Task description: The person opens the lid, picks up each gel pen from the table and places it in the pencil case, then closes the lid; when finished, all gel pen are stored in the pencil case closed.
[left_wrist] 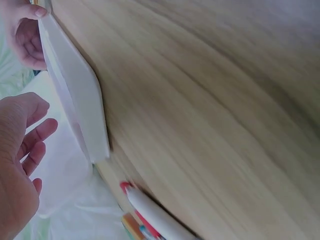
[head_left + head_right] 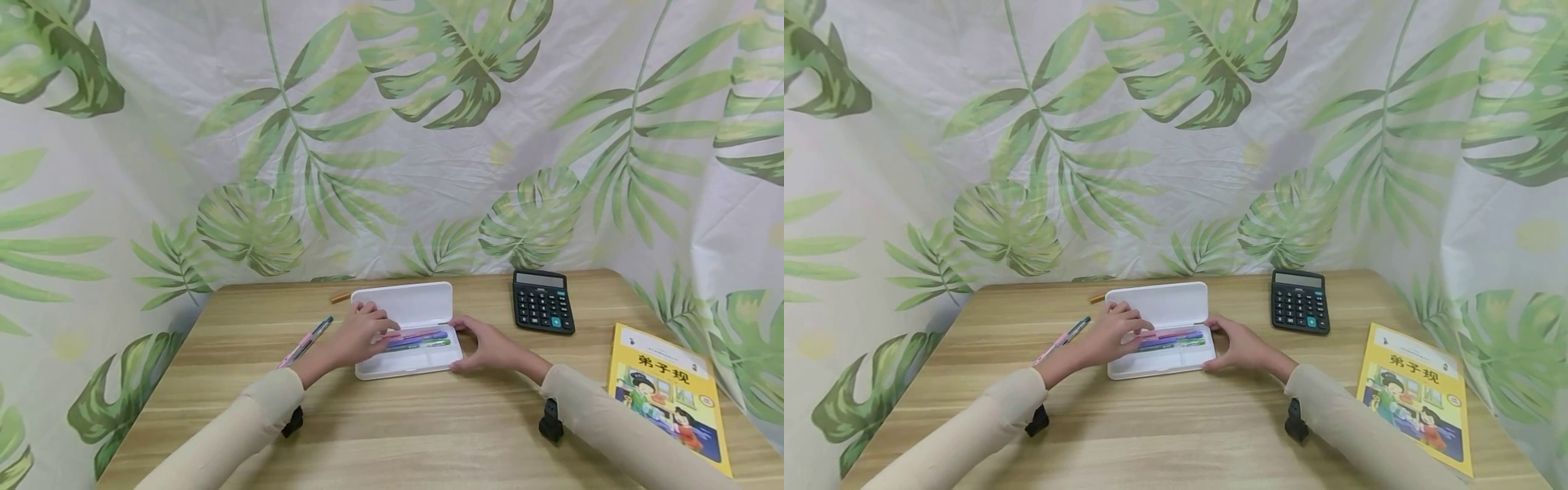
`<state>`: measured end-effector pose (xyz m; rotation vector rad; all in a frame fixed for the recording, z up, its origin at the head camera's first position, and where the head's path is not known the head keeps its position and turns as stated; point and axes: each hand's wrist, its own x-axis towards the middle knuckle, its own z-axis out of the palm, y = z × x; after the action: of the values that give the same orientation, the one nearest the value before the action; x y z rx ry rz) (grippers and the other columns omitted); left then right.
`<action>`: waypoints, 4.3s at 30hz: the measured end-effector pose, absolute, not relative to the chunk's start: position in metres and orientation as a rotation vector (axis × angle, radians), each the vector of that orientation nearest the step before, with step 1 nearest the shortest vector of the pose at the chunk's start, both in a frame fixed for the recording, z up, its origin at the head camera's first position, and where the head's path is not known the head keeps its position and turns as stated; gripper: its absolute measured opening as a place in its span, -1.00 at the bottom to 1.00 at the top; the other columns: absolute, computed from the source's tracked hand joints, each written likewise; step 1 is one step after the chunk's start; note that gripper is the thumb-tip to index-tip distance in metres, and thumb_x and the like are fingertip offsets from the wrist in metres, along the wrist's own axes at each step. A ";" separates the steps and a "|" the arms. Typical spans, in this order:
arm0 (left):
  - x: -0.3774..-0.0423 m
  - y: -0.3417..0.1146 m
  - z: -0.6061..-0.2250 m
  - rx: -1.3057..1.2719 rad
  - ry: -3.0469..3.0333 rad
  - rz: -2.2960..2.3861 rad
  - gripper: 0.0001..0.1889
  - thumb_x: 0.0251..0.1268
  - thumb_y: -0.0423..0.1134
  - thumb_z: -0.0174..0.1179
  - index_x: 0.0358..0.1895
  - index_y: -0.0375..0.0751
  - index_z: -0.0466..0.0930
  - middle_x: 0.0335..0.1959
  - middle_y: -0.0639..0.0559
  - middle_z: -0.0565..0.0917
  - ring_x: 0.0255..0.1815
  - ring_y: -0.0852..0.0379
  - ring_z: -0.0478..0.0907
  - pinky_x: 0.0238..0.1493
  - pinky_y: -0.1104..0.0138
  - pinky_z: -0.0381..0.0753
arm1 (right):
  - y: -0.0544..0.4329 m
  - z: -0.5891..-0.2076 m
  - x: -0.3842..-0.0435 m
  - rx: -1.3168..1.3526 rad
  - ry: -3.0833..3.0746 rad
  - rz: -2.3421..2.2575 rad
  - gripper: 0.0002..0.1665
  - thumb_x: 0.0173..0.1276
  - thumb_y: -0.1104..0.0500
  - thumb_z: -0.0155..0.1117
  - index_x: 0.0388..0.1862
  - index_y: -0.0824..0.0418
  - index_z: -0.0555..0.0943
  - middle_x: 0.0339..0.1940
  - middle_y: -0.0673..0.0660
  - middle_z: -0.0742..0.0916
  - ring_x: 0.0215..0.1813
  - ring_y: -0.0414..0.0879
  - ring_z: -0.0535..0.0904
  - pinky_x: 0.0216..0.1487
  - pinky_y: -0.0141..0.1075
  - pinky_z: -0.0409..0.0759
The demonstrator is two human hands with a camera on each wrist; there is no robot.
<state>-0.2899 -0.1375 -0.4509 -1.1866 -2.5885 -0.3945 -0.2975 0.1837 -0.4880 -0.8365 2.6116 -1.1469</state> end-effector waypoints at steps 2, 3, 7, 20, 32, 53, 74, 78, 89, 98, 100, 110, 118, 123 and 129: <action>-0.289 -0.144 -0.450 -1.167 -2.602 -0.393 -0.79 0.23 -0.30 0.40 -0.07 -0.11 0.78 -0.30 0.04 0.69 -0.18 0.08 0.38 -0.02 0.07 0.20 | 0.184 -0.488 -0.298 -0.835 2.613 -1.144 -0.01 -0.01 -0.01 0.70 0.36 0.26 0.45 0.27 0.17 0.66 0.38 0.09 0.51 0.49 0.07 0.32; -0.289 -0.148 -0.449 -1.156 -2.614 -0.388 -0.79 0.24 -0.29 0.40 -0.06 -0.11 0.77 -0.28 0.04 0.70 -0.17 0.07 0.39 0.01 0.04 0.23 | 0.184 -0.489 -0.298 -0.836 2.615 -1.141 -0.02 -0.01 -0.01 0.70 0.36 0.26 0.45 0.27 0.17 0.66 0.38 0.09 0.51 0.49 0.07 0.32; -0.288 -0.162 -0.448 -1.090 -2.679 -0.375 -0.78 0.26 -0.29 0.39 -0.03 -0.09 0.77 -0.21 0.02 0.72 -0.09 0.03 0.42 0.12 -0.08 0.27 | 0.185 -0.489 -0.298 -0.853 2.619 -1.149 -0.02 -0.02 -0.01 0.71 0.34 0.26 0.46 0.25 0.17 0.67 0.37 0.09 0.52 0.47 0.08 0.32; -0.278 -0.214 -0.451 -0.927 -2.634 -0.393 -0.74 0.16 -0.37 0.44 -0.06 -0.14 0.77 -0.37 0.02 0.68 -0.20 0.07 0.44 0.02 -0.12 0.28 | 0.185 -0.489 -0.298 -0.854 2.589 -1.181 -0.01 -0.03 -0.03 0.71 0.35 0.23 0.47 0.25 0.14 0.67 0.36 0.08 0.52 0.48 0.10 0.31; -0.272 -0.257 -0.456 -0.795 -2.679 -0.368 -0.75 0.21 -0.33 0.42 -0.02 -0.15 0.76 -0.35 0.05 0.67 -0.23 0.08 0.42 -0.03 -0.07 0.24 | 0.185 -0.488 -0.298 -0.848 2.578 -1.182 -0.02 -0.04 -0.04 0.71 0.34 0.20 0.47 0.25 0.14 0.67 0.38 0.10 0.51 0.49 0.11 0.29; -0.257 -0.295 -0.466 -0.710 -2.786 -0.413 -0.71 0.15 -0.33 0.47 -0.03 -0.09 0.77 -0.34 0.11 0.70 -0.28 0.16 0.32 -0.12 0.09 0.05 | 0.184 -0.484 -0.294 -0.839 2.575 -1.186 -0.02 -0.01 -0.01 0.70 0.35 0.25 0.45 0.26 0.18 0.65 0.38 0.12 0.50 0.49 0.12 0.29; -0.253 -0.304 -0.466 -0.675 -2.808 -0.391 -0.68 0.12 -0.31 0.48 -0.02 -0.08 0.76 -0.35 0.19 0.68 -0.29 0.20 0.31 -0.08 0.05 0.12 | 0.184 -0.486 -0.295 -0.835 2.570 -1.196 -0.01 -0.01 -0.02 0.70 0.36 0.24 0.45 0.27 0.17 0.65 0.38 0.12 0.50 0.49 0.13 0.29; -0.254 -0.305 -0.468 -0.668 -2.791 -0.402 -0.67 0.09 -0.35 0.48 -0.03 -0.11 0.77 -0.36 0.18 0.68 -0.28 0.18 0.33 -0.09 0.03 0.14 | 0.184 -0.487 -0.296 -0.827 2.575 -1.195 -0.01 -0.02 -0.02 0.70 0.37 0.22 0.45 0.27 0.16 0.65 0.39 0.11 0.50 0.50 0.12 0.28; -0.252 -0.311 -0.470 -0.627 -2.814 -0.421 -0.71 0.11 -0.35 0.48 -0.06 -0.06 0.76 -0.42 0.23 0.64 -0.27 0.17 0.34 -0.05 0.01 0.13 | 0.184 -0.488 -0.297 -0.826 2.588 -1.180 0.01 -0.03 -0.02 0.71 0.37 0.25 0.45 0.28 0.16 0.65 0.39 0.10 0.50 0.51 0.10 0.28; -0.252 -0.311 -0.468 -0.615 -2.847 -0.427 -0.67 0.13 -0.35 0.46 0.00 -0.09 0.75 -0.45 0.25 0.61 -0.29 0.17 0.33 -0.07 0.03 0.10 | 0.186 -0.490 -0.299 -0.825 2.606 -1.158 0.01 -0.03 -0.06 0.70 0.37 0.22 0.45 0.27 0.15 0.66 0.39 0.10 0.50 0.50 0.11 0.28; -0.253 -0.311 -0.468 -0.613 -2.849 -0.426 -0.67 0.15 -0.35 0.45 0.01 -0.08 0.75 -0.46 0.26 0.60 -0.30 0.18 0.31 -0.07 0.04 0.09 | 0.186 -0.491 -0.300 -0.828 2.607 -1.155 0.02 -0.03 -0.06 0.71 0.37 0.22 0.45 0.27 0.15 0.66 0.39 0.10 0.50 0.49 0.10 0.29; -0.259 -0.309 -0.471 -0.600 -2.838 -0.381 -0.69 0.17 -0.34 0.44 0.00 -0.07 0.75 -0.47 0.29 0.60 -0.32 0.20 0.31 -0.11 0.08 0.13 | 0.184 -0.490 -0.298 -0.830 2.595 -1.163 0.00 -0.01 -0.05 0.70 0.37 0.23 0.45 0.27 0.15 0.65 0.38 0.09 0.50 0.48 0.11 0.30; -0.262 -0.308 -0.473 -0.599 -2.839 -0.365 -0.69 0.17 -0.36 0.41 0.00 -0.08 0.74 -0.48 0.25 0.57 -0.32 0.16 0.31 -0.09 0.04 0.14 | 0.184 -0.487 -0.297 -0.840 2.591 -1.169 0.01 -0.02 -0.04 0.70 0.37 0.25 0.45 0.27 0.17 0.65 0.38 0.11 0.50 0.48 0.11 0.30; -0.263 -0.306 -0.472 -0.611 -2.818 -0.360 -0.69 0.16 -0.38 0.40 -0.01 -0.07 0.74 -0.51 0.25 0.53 -0.33 0.16 0.29 -0.07 0.00 0.15 | 0.184 -0.487 -0.297 -0.834 2.587 -1.171 0.01 -0.01 -0.04 0.70 0.37 0.24 0.45 0.27 0.17 0.65 0.38 0.11 0.50 0.49 0.12 0.29; -0.264 -0.304 -0.470 -0.636 -2.773 -0.371 -0.70 0.15 -0.41 0.41 -0.04 -0.07 0.75 -0.52 0.23 0.52 -0.36 0.16 0.28 -0.11 0.00 0.15 | 0.185 -0.487 -0.296 -0.832 2.595 -1.167 0.01 -0.02 -0.04 0.70 0.37 0.24 0.45 0.27 0.17 0.65 0.39 0.10 0.50 0.49 0.10 0.29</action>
<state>-0.2637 -0.3041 -0.4703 -0.6363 -2.7730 -0.3714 -0.2962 0.1847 -0.4866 -0.8322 2.5946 -1.1668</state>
